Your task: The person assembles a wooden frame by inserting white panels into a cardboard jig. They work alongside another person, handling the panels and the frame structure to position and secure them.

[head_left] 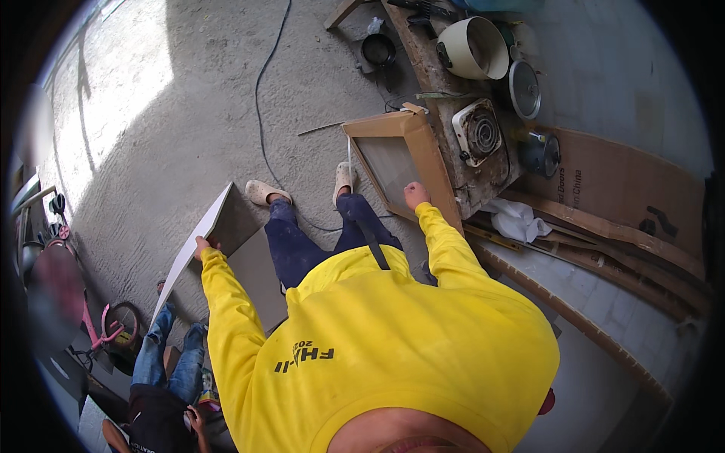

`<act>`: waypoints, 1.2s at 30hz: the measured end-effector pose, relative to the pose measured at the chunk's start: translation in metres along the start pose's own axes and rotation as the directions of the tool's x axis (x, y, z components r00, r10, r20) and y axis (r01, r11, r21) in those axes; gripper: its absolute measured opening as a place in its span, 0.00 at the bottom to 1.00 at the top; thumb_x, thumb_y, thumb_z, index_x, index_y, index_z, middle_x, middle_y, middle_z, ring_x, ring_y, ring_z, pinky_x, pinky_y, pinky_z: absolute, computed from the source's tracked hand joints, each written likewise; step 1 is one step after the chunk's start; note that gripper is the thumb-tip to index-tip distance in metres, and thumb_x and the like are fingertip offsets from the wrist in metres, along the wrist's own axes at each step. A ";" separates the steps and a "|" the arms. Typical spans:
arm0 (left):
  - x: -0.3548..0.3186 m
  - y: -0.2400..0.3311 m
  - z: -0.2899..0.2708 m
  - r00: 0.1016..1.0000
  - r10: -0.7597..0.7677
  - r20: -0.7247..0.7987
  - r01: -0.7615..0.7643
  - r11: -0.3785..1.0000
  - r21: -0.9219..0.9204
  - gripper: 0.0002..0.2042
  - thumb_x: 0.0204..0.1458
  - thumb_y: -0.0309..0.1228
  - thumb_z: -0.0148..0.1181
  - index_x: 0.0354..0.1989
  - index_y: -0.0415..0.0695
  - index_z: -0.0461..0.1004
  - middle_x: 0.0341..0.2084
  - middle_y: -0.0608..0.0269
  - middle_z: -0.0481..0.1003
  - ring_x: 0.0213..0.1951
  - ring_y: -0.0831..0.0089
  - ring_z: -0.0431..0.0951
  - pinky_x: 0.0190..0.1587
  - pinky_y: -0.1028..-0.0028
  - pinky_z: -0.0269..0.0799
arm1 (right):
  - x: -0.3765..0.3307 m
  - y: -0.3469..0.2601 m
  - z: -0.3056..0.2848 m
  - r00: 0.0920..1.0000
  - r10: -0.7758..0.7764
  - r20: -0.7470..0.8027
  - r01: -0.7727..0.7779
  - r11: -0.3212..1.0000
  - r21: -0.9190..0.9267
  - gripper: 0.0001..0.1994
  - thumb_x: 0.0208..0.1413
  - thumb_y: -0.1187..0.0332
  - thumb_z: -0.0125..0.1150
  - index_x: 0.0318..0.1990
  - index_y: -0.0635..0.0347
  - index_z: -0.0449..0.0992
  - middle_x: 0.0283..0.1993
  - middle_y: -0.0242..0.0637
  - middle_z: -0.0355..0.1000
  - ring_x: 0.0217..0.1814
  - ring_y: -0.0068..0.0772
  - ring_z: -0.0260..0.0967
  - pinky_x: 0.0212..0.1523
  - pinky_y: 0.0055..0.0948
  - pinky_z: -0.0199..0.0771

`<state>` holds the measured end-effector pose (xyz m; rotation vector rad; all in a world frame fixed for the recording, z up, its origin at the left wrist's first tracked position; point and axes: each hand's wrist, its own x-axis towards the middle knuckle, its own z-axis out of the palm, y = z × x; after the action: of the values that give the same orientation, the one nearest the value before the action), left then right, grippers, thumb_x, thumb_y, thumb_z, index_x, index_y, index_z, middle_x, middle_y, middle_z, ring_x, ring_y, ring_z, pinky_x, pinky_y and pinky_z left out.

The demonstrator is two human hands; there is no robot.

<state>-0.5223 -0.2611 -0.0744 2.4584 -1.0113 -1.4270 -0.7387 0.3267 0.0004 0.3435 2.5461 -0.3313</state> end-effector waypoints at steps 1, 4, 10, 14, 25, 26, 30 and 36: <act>0.005 -0.002 -0.006 1.000 0.007 -0.009 -0.006 0.999 0.040 0.18 0.48 0.42 0.51 0.29 0.35 0.71 0.17 0.57 0.73 0.17 0.67 0.73 0.16 0.70 0.69 | 0.004 0.023 -0.001 1.000 0.001 0.015 0.000 0.999 -0.053 0.14 0.47 0.61 0.54 0.39 0.59 0.73 0.39 0.44 0.72 0.44 0.45 0.68 0.47 0.36 0.66; 0.040 -0.021 -0.021 0.999 0.018 -0.040 -0.016 0.998 0.057 0.19 0.49 0.45 0.49 0.30 0.38 0.73 0.20 0.58 0.74 0.19 0.67 0.74 0.20 0.68 0.70 | 0.025 0.040 0.001 0.935 -0.080 0.346 0.132 0.983 -0.129 0.20 0.46 0.61 0.56 0.47 0.58 0.70 0.44 0.46 0.70 0.50 0.46 0.65 0.51 0.37 0.64; 0.065 -0.018 -0.033 1.000 0.005 0.015 -0.006 1.000 0.031 0.17 0.49 0.45 0.48 0.34 0.41 0.71 0.21 0.61 0.74 0.22 0.68 0.74 0.25 0.66 0.70 | 0.038 0.055 0.034 0.958 -0.106 0.265 0.144 0.981 -0.128 0.32 0.46 0.60 0.57 0.60 0.55 0.55 0.58 0.54 0.56 0.62 0.52 0.51 0.61 0.37 0.51; 0.065 -0.021 -0.029 0.998 -0.007 0.064 0.006 1.000 0.019 0.16 0.49 0.44 0.49 0.37 0.44 0.70 0.22 0.61 0.74 0.24 0.67 0.74 0.27 0.65 0.70 | 0.060 0.083 0.026 0.917 0.068 -0.394 -0.029 0.994 0.102 0.26 0.48 0.64 0.55 0.55 0.63 0.59 0.52 0.54 0.61 0.57 0.53 0.57 0.58 0.40 0.54; 0.007 0.009 -0.003 0.996 0.038 -0.085 -0.047 0.993 -0.107 0.16 0.49 0.39 0.52 0.38 0.38 0.68 0.22 0.57 0.75 0.20 0.65 0.76 0.23 0.64 0.71 | 0.069 0.086 -0.019 0.851 -0.185 -0.492 0.163 0.983 -0.087 0.19 0.44 0.69 0.55 0.46 0.64 0.70 0.43 0.51 0.67 0.47 0.49 0.63 0.50 0.40 0.61; 0.006 0.013 -0.002 0.995 0.047 -0.088 -0.056 0.994 -0.095 0.16 0.49 0.39 0.52 0.38 0.38 0.68 0.23 0.57 0.76 0.21 0.65 0.77 0.22 0.65 0.71 | 0.068 0.088 -0.016 0.861 -0.223 -0.457 0.182 0.974 -0.133 0.21 0.44 0.69 0.55 0.49 0.64 0.68 0.45 0.51 0.65 0.50 0.49 0.60 0.52 0.40 0.58; 0.025 0.001 -0.008 0.985 0.062 -0.163 -0.072 0.996 -0.054 0.19 0.46 0.40 0.54 0.31 0.31 0.70 0.20 0.54 0.76 0.19 0.65 0.76 0.19 0.64 0.71 | 0.080 0.100 -0.016 0.893 -0.265 -0.365 0.177 0.950 -0.257 0.26 0.43 0.66 0.54 0.53 0.65 0.65 0.46 0.54 0.63 0.52 0.48 0.57 0.54 0.38 0.57; 0.059 -0.012 0.008 0.978 0.029 -0.207 -0.064 0.985 -0.162 0.35 0.38 0.46 0.56 0.47 0.26 0.60 0.49 0.35 0.62 0.54 0.50 0.62 0.55 0.64 0.59 | 0.094 0.105 -0.016 0.951 -0.184 -0.248 0.103 0.947 -0.305 0.28 0.45 0.64 0.54 0.53 0.74 0.63 0.47 0.57 0.63 0.52 0.48 0.57 0.54 0.35 0.58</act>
<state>-0.5034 -0.2860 -0.1260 2.3822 -0.8623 -1.1642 -0.7911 0.4468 -0.0547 0.0938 2.8484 0.0431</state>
